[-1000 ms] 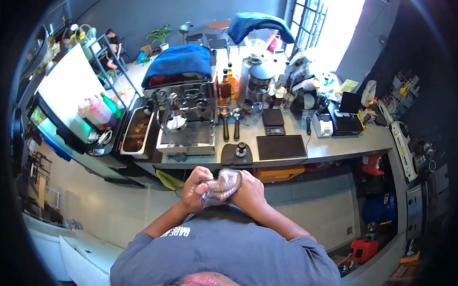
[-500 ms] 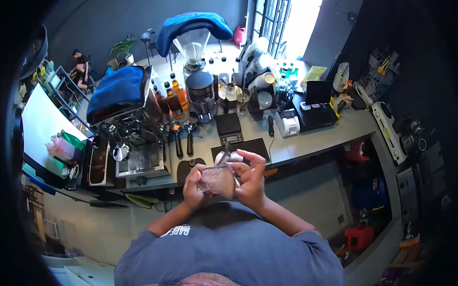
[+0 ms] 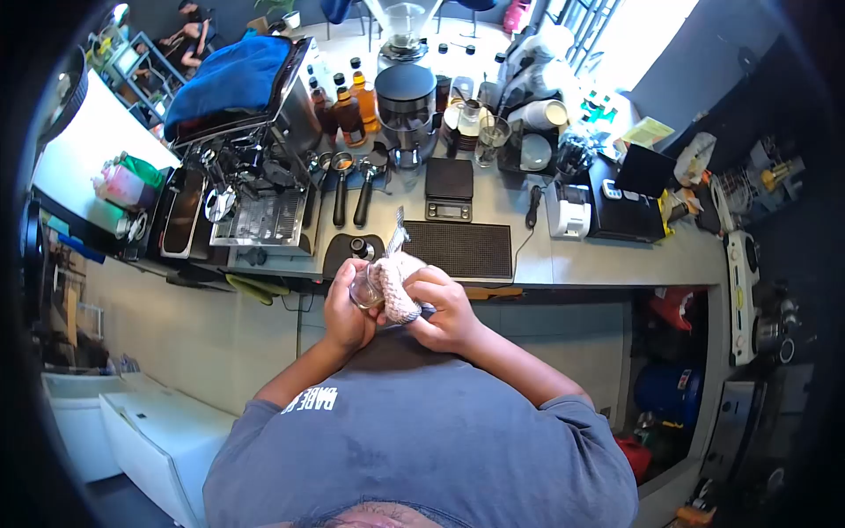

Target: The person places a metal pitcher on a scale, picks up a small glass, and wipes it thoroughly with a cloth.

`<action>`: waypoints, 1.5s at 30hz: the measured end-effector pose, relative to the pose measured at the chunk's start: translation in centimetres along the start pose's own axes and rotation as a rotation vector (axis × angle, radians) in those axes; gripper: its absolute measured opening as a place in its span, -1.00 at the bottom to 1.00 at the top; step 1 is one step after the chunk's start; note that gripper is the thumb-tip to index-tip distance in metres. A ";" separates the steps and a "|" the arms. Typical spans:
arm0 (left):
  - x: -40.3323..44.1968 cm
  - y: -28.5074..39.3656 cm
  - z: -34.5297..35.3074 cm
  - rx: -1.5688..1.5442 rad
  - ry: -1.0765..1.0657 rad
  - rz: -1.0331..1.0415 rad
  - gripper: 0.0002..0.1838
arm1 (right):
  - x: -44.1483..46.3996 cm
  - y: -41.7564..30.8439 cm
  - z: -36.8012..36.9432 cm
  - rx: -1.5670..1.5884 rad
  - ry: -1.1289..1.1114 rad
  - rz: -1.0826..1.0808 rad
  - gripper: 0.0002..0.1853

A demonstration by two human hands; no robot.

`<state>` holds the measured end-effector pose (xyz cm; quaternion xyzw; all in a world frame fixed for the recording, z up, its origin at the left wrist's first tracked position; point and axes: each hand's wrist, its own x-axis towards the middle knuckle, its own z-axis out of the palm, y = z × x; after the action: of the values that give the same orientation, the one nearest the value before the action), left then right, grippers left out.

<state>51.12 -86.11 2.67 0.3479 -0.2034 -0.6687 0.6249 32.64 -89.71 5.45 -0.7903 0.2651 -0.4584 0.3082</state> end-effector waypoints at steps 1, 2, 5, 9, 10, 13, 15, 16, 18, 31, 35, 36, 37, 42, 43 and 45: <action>0.0 0.1 0.1 0.013 0.040 0.028 -0.64 | 0.0 0.0 0.3 0.082 -0.003 0.051 -0.83; 0.0 0.2 0.2 0.025 0.076 0.056 -0.64 | 0.1 0.1 0.5 0.161 -0.005 0.100 -0.83; -0.2 0.1 -0.9 0.174 0.002 0.085 -0.64 | 0.1 1.5 0.7 0.310 -0.047 0.107 -0.62; -0.8 1.1 -0.1 0.266 0.037 0.192 -0.64 | 3.0 -0.8 0.5 -0.043 -0.197 -0.149 -0.07; -0.7 1.1 -0.4 0.279 0.086 0.179 -0.65 | 3.3 -1.2 0.9 -0.115 -0.190 -0.141 -0.17; -0.6 0.8 -1.2 0.254 0.068 0.139 -0.65 | 2.9 -0.4 1.9 -0.233 -0.098 -0.127 -0.78; -0.7 0.9 -1.4 0.235 0.058 0.160 -0.65 | 2.9 -0.1 1.5 -0.102 -0.127 -0.024 -0.91; -0.8 0.9 -1.4 0.219 0.069 0.165 -0.64 | 3.1 0.3 0.6 0.027 -0.163 0.087 -0.90; -0.9 0.9 -1.5 0.151 0.106 0.174 -0.63 | 3.8 0.2 -0.4 0.487 -0.100 0.499 -0.79; -0.6 -1.1 -1.9 0.050 -0.046 0.080 -0.61 | 8.8 -5.3 -5.5 0.400 -0.534 0.603 -0.67; -0.5 -3.6 -4.2 0.263 -0.140 0.247 -0.46 | 5.4 -2.3 -1.8 0.180 -0.404 -0.058 -0.74; -0.5 -3.2 -3.9 0.111 -0.217 0.199 -0.46 | 5.2 -3.2 -1.5 0.034 -0.344 0.041 -0.78; -0.5 -2.7 -3.6 -0.034 -0.287 0.141 -0.45 | 4.8 -4.0 -1.4 -0.111 -0.281 0.140 -0.79; -1.7 -1.1 -1.1 0.346 -0.193 0.278 -0.56 | 3.9 -3.7 -2.9 -0.067 -0.473 0.540 -0.61; -1.6 -0.7 -0.8 0.371 -0.206 0.281 -0.57 | 4.3 -3.3 -3.4 -0.175 -0.629 0.583 -0.58; -0.3 0.9 0.1 0.879 -0.318 0.992 -0.64 | 2.8 -1.0 -3.2 -0.200 -0.726 0.553 -0.63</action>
<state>51.68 -86.00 3.40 0.3325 -0.6812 -0.2012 0.6205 31.19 -91.80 9.04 -0.8250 0.3838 -0.0251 0.4141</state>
